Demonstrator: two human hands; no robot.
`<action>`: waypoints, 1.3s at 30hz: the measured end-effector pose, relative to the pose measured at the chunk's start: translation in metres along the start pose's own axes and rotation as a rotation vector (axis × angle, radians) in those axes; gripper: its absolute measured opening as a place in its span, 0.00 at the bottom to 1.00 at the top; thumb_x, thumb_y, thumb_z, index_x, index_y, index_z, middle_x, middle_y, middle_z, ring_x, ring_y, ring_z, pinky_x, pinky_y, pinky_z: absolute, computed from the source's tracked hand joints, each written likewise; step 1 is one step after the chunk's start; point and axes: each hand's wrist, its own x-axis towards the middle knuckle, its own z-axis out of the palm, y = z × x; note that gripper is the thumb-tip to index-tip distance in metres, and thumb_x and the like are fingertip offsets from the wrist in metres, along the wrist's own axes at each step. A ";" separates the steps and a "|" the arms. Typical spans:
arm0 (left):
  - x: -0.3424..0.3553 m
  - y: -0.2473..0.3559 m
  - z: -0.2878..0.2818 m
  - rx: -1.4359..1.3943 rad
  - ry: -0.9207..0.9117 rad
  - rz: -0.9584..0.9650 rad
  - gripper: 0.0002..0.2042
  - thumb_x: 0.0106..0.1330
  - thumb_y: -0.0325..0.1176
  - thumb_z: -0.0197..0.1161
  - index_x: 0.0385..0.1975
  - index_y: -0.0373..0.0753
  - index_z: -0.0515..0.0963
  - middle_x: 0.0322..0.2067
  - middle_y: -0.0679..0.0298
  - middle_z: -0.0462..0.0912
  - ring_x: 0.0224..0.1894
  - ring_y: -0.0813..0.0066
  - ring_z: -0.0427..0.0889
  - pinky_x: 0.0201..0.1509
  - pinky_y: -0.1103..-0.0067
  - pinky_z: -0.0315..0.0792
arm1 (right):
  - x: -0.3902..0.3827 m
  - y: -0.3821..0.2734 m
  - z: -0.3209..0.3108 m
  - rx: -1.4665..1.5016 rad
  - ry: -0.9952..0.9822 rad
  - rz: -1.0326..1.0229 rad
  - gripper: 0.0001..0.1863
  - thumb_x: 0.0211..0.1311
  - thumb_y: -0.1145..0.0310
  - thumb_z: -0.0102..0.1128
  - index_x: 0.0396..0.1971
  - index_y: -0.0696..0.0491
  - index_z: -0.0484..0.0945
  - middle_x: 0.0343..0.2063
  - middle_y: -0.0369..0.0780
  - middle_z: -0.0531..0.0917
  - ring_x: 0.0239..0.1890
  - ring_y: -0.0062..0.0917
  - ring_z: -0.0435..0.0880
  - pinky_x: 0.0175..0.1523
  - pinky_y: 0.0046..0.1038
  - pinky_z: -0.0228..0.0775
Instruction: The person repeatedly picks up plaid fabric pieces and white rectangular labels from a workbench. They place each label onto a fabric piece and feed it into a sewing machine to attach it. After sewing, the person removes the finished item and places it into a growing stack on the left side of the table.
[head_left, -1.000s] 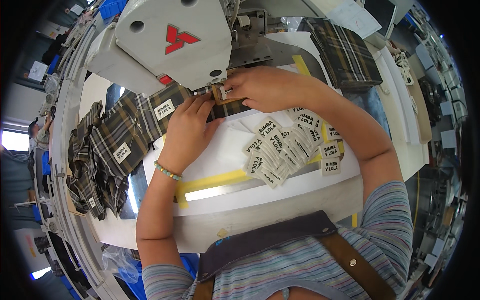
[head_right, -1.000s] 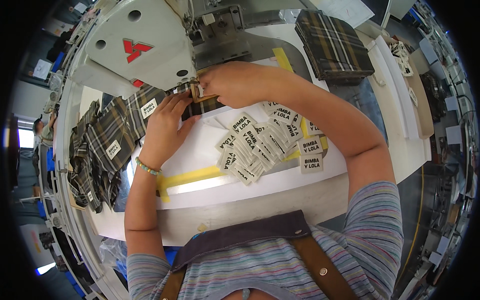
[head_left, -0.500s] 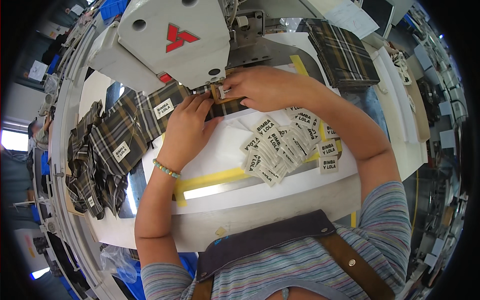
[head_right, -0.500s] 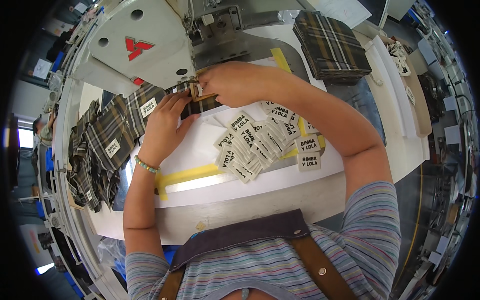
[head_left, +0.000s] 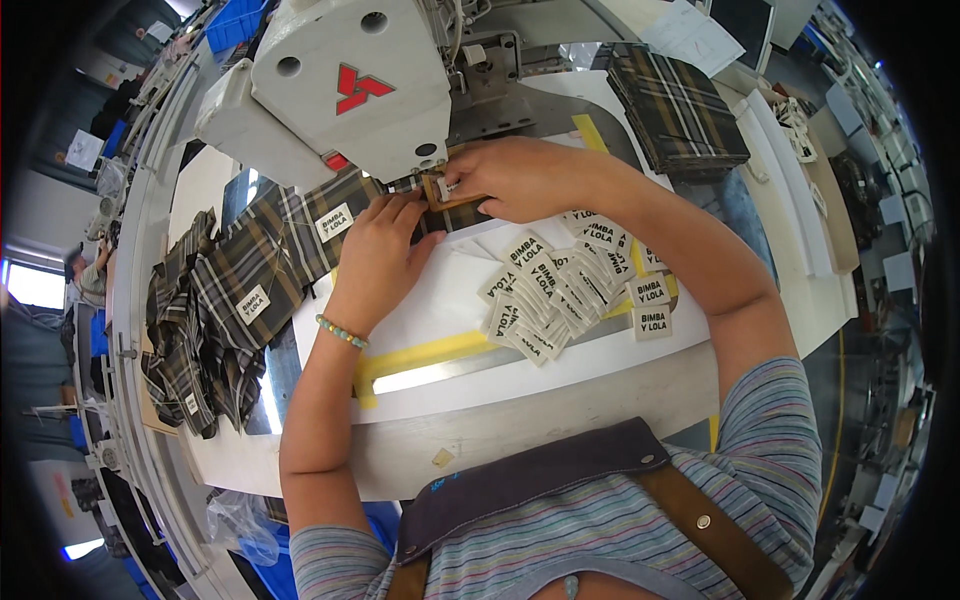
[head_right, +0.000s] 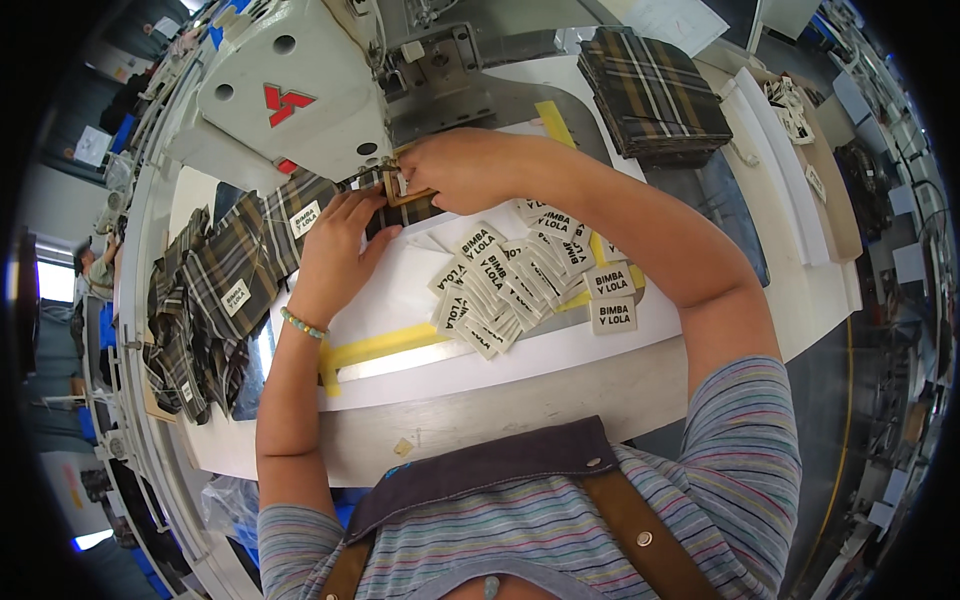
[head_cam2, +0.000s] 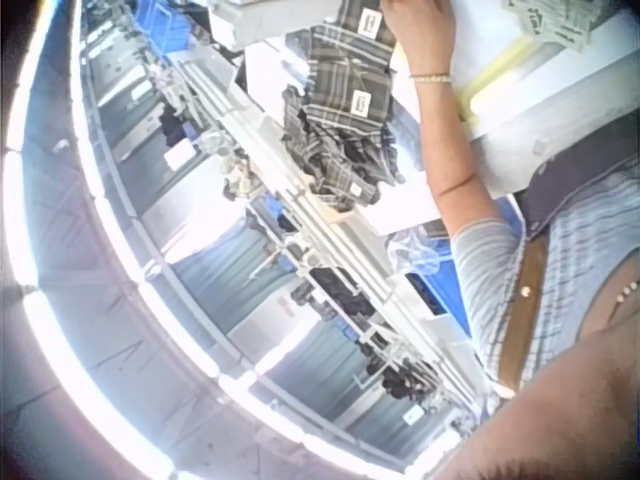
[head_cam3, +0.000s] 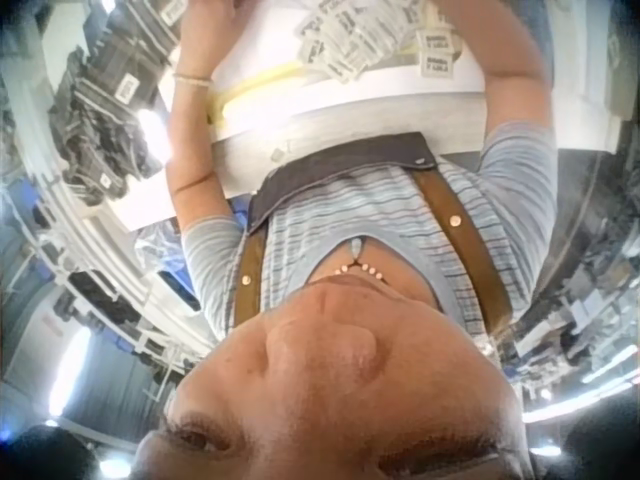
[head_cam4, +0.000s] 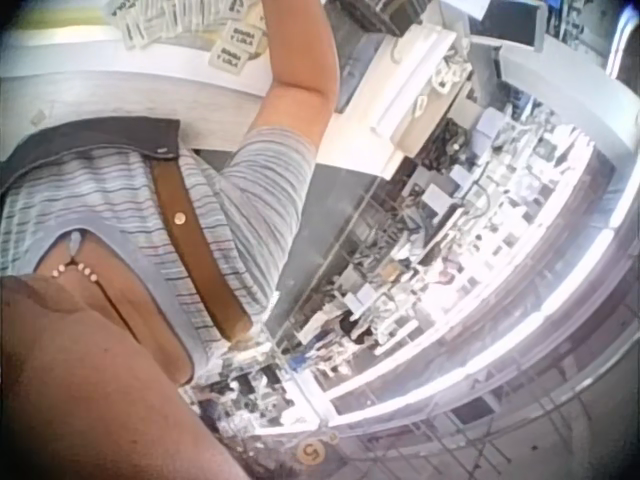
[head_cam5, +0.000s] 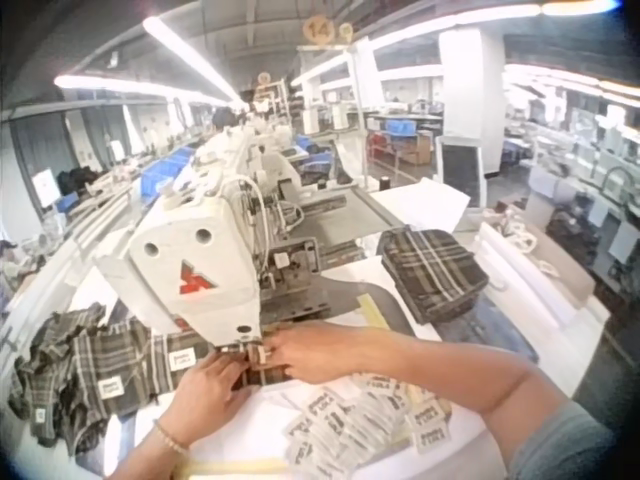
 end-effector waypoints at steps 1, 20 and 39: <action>-0.002 -0.001 0.001 0.001 0.008 0.005 0.17 0.68 0.36 0.73 0.52 0.32 0.83 0.56 0.53 0.87 0.58 0.51 0.83 0.61 0.63 0.79 | 0.002 -0.002 -0.001 0.008 -0.030 0.029 0.20 0.63 0.76 0.63 0.56 0.55 0.86 0.62 0.43 0.82 0.66 0.40 0.79 0.72 0.40 0.74; -0.001 -0.008 -0.001 -0.061 0.004 0.039 0.17 0.67 0.33 0.73 0.51 0.30 0.83 0.55 0.53 0.87 0.57 0.51 0.83 0.62 0.63 0.79 | 0.002 0.001 -0.002 0.041 0.019 0.028 0.20 0.62 0.75 0.61 0.53 0.57 0.88 0.60 0.44 0.83 0.63 0.40 0.82 0.69 0.38 0.75; 0.002 -0.012 -0.016 -0.134 -0.133 0.048 0.19 0.71 0.27 0.68 0.60 0.31 0.79 0.62 0.49 0.83 0.65 0.46 0.79 0.69 0.61 0.75 | -0.001 0.022 0.015 0.050 0.205 -0.111 0.18 0.61 0.72 0.60 0.48 0.55 0.91 0.53 0.43 0.86 0.56 0.41 0.85 0.62 0.40 0.79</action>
